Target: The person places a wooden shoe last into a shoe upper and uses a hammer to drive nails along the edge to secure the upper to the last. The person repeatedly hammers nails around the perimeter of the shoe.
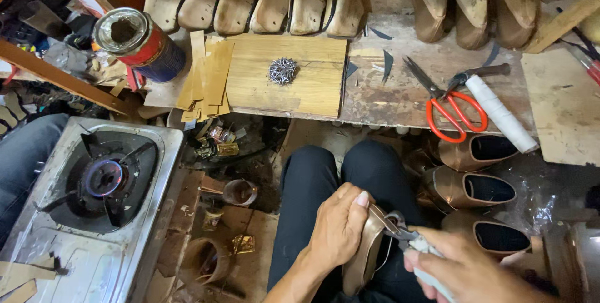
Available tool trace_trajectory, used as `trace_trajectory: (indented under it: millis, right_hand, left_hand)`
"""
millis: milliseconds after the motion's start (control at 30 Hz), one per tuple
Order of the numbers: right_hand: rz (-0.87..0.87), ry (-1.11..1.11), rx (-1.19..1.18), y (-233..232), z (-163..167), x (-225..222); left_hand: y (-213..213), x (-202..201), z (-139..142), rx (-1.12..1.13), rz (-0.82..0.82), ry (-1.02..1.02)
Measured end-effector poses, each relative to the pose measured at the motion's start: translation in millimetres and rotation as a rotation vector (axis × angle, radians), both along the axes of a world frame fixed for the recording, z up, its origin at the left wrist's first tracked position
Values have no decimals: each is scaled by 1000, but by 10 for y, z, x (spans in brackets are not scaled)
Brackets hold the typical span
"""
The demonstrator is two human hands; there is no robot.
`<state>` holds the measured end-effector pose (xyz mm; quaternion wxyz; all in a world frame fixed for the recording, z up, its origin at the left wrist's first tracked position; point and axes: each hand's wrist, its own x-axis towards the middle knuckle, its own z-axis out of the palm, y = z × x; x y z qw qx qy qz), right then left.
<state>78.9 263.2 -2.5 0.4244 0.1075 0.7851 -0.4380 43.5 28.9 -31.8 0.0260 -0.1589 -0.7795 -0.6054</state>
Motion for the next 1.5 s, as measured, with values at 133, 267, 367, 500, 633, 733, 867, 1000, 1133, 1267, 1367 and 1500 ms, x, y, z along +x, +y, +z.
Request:
trace_trajectory:
  millis: [133,267,367,500,633,733,867,1000,1133,1267,1367,1500]
  right_hand:
    - [-152,122,-128,-166,-257,148]
    - [-212,129,-105,-193,-472,281]
    - [-248,166,-100,-156,-594,347]
    - [-197,322,-173,-105,-659,360]
    - [-217,232,-209,-63,-569,308]
    - [-42,357,-88,-52,-421,265]
    - [31,435,35,-71,-282,225]
    - [57,313,-47,-57,-331,223]
    - [-57,135,-112,26,-475,256]
    - [-34,162,-127,72,-568,301]
    - [-21,187,-236,42,-581,316]
    - [-75,134,-312,-21,-551,274]
  left_hand:
    - [-24,-48,-58,10,44,-31]
    - [-8,-53,-83,24,53,-15]
    - [31,-26,-94,30,49,12]
    - [71,-16,-98,18,64,19]
    - [8,-27,-43,-5,25,-2]
    - [-25,72,59,-93,11,74]
    - [15,267,161,-311,13,215]
    - [-67,253,105,-323,91,150]
    - [-146,241,-23,-293,137,160]
    - [-100,234,-108,-222,125,196]
    - [-95,224,-115,-189,91,207]
    - [-72,254,-72,-192,73,207]
